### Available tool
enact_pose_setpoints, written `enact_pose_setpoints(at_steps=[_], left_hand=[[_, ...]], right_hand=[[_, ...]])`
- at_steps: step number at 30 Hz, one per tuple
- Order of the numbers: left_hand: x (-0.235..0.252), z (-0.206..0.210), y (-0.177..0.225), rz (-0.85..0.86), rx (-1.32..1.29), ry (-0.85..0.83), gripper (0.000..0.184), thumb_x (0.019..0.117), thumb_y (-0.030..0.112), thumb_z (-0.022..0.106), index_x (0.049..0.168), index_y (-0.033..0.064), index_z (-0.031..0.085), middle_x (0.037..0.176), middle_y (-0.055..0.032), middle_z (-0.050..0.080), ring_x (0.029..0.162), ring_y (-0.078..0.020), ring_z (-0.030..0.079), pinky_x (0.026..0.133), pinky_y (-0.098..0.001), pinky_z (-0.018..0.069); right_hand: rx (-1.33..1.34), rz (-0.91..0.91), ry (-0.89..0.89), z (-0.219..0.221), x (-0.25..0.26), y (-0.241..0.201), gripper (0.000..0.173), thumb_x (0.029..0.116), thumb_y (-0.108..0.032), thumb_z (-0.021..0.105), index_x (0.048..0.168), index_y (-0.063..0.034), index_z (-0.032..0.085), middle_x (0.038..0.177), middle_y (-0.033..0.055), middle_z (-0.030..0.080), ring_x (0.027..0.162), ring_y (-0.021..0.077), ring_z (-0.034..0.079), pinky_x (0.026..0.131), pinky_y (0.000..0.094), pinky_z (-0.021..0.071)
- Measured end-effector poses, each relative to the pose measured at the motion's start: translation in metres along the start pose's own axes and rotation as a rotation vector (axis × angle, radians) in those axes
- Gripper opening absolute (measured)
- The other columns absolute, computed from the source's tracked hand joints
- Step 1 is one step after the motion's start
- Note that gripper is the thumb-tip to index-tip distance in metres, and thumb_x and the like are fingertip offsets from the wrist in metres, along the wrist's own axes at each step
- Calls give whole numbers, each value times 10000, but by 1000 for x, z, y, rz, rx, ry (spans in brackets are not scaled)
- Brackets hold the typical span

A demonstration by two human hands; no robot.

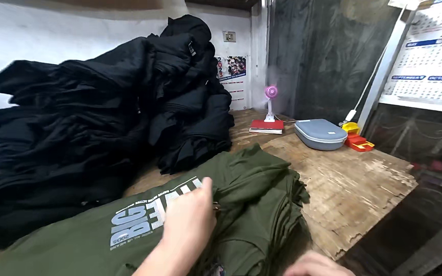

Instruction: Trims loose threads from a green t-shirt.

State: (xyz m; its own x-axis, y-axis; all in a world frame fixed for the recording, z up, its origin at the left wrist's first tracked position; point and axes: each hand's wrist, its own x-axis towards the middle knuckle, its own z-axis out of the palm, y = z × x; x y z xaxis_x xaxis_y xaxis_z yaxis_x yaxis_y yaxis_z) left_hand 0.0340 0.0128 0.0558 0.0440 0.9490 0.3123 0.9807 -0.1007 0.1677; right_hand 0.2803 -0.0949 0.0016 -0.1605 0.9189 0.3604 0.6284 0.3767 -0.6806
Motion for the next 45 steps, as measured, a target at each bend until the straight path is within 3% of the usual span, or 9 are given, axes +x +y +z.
enact_pose_setpoints(at_steps=[4,10,16,20,24,29,34,41,45], left_hand=[[-3,38,0,475,-123,293,393,641,49,836,1003,91,688,866,-94,681,800,-313,703,697,-515,586],[-8,29,-23,748,-360,397,186,979,358,594,1053,287,750,966,94,710,915,-115,669,779,-359,555],[-21,14,-4,946,-266,303,177,1011,277,599,1087,233,752,994,32,719,897,-186,654,773,-410,497],[-23,19,-3,879,-256,300,143,990,258,613,1030,227,747,957,35,717,887,-192,657,749,-410,504],[-7,28,-22,712,-528,-3,471,813,355,814,1254,267,676,1069,38,652,940,-89,636,797,-307,575],[12,41,-24,771,-798,-196,116,874,183,711,975,199,764,1018,81,715,954,-25,665,823,-233,579],[12,28,-20,554,-913,-369,96,997,156,612,1058,143,685,902,52,682,791,-42,639,707,-225,542],[6,28,-20,471,-936,-286,521,854,395,817,1306,199,647,989,73,736,860,-49,700,759,-234,595],[-1,26,-31,682,-758,81,335,853,553,763,1068,297,774,1052,125,709,922,14,666,757,-180,582]], right_hand=[[234,35,277,49,19,1,210,925,-254,781,1005,-63,810,1012,91,717,873,97,680,764,236,587],[553,-68,539,69,13,15,34,861,-43,805,891,-56,812,898,11,661,861,57,645,759,197,577],[503,-93,593,69,14,3,23,866,-48,794,887,-50,804,917,31,657,880,68,651,763,195,583],[295,-288,481,65,14,13,103,898,-163,771,822,-94,779,903,33,675,917,87,641,820,240,553],[103,-209,387,54,11,21,319,960,-384,648,784,-142,761,929,8,743,938,163,663,866,424,511],[-245,-77,535,68,30,-23,679,767,-728,742,1031,-103,738,920,31,718,869,207,661,809,469,517],[-84,-111,392,74,41,-26,387,783,-176,849,1153,-141,741,921,-84,760,928,132,691,993,494,473],[-291,-217,711,60,31,-5,108,927,-372,732,860,-339,810,767,-100,645,1029,130,566,983,463,304],[-205,-271,759,60,33,-5,112,945,-375,723,875,-317,788,825,-119,650,1074,94,554,1026,428,312]])
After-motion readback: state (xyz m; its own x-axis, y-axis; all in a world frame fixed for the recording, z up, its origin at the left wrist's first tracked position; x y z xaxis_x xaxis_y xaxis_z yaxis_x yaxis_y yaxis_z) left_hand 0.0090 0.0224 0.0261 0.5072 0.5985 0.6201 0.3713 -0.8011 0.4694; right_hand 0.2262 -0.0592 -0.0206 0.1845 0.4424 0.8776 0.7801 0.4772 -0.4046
